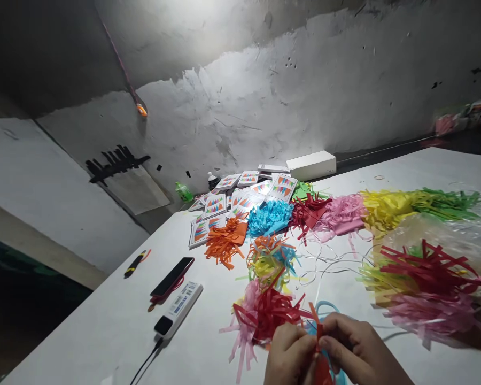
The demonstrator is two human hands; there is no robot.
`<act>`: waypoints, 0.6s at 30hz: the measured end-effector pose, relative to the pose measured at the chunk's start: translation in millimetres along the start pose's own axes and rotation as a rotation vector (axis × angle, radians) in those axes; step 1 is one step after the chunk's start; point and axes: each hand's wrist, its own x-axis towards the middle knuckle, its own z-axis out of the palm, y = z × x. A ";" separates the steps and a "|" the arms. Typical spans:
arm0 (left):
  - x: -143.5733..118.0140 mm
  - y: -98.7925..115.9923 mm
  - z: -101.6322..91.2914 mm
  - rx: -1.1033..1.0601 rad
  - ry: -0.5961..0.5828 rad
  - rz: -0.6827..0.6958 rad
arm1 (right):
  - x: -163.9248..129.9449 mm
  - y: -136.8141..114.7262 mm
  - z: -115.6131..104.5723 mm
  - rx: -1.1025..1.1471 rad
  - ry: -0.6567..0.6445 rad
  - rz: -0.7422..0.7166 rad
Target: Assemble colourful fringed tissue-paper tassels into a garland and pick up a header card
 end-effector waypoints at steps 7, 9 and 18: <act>-2.7 2.8 10.6 -0.095 0.026 -0.184 | 0.2 1.4 -3.8 0.074 -0.086 0.069; -2.3 3.0 10.0 -0.100 0.004 -0.230 | -0.1 0.9 -4.0 0.046 -0.089 0.077; -4.2 2.6 8.4 -0.199 0.033 -0.227 | -4.2 1.1 -7.2 -0.038 -0.030 0.066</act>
